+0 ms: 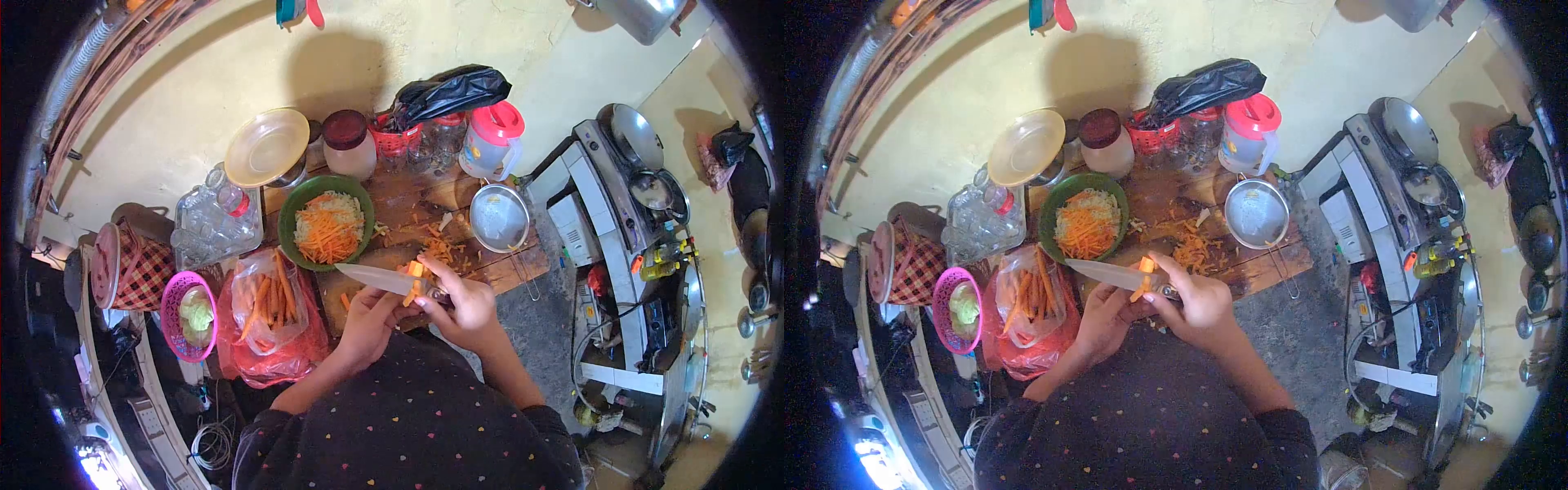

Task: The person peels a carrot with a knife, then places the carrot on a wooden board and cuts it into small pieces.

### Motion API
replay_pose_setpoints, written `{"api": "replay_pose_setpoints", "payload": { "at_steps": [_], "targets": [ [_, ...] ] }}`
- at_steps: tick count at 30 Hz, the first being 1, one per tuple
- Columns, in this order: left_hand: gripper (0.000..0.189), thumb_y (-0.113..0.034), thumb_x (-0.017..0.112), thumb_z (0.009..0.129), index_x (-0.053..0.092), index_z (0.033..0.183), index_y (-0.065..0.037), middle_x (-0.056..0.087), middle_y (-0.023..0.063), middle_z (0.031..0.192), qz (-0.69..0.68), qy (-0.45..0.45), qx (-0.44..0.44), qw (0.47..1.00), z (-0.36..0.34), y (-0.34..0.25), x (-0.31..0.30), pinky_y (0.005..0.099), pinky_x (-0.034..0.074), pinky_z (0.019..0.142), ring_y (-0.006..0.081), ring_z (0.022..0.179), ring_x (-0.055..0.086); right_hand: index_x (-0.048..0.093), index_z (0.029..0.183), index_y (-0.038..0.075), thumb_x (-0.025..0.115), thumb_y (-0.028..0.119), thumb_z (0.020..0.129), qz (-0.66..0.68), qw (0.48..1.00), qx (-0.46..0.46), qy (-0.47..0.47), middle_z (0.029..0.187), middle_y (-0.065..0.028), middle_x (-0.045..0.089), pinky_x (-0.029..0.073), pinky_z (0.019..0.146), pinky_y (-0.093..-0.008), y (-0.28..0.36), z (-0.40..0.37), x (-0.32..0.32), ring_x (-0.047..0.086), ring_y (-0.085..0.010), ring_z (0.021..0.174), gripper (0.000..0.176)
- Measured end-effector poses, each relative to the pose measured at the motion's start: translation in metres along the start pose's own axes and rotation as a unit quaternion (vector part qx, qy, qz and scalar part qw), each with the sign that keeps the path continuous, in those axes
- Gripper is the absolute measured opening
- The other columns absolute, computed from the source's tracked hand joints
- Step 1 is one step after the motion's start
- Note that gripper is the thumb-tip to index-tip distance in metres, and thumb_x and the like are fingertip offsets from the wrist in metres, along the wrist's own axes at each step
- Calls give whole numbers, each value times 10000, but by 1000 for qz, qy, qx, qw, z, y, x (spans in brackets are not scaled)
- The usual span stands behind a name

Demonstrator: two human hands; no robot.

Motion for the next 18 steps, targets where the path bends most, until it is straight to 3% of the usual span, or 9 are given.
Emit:
{"api": "replay_pose_setpoints", "payload": {
  "at_steps": [6,12,18],
  "targets": [
    [251,-108,480,920,502,1134,22,582,104,1060,33,34,4,999,2,3,-3,300,503,810,170,925,598,573,1101,77,681,256,756,-47,997,-36,-45,687,-119,616,487,534,-344,-3,1,-1,623,-268,593,404],
    [260,-118,497,915,504,1134,22,587,88,1047,68,48,-9,996,1,0,6,279,493,802,150,919,595,576,1094,78,679,220,760,-42,991,-61,-116,772,-140,639,508,571,-338,-2,1,-9,645,-269,659,377],
    [303,-151,489,920,478,1180,2,580,73,1054,2,58,-37,998,4,3,1,279,481,818,155,930,584,488,1220,70,672,231,772,45,998,31,-30,695,-114,607,482,545,-331,-7,4,-3,615,-265,591,510]
  ]
}}
Point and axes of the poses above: each hand's wrist, its own z-axis towards the middle knuckle, its own x-axis out of the palm, y = z × x, the point moved 9 cm from there along z, towards the middle knuckle
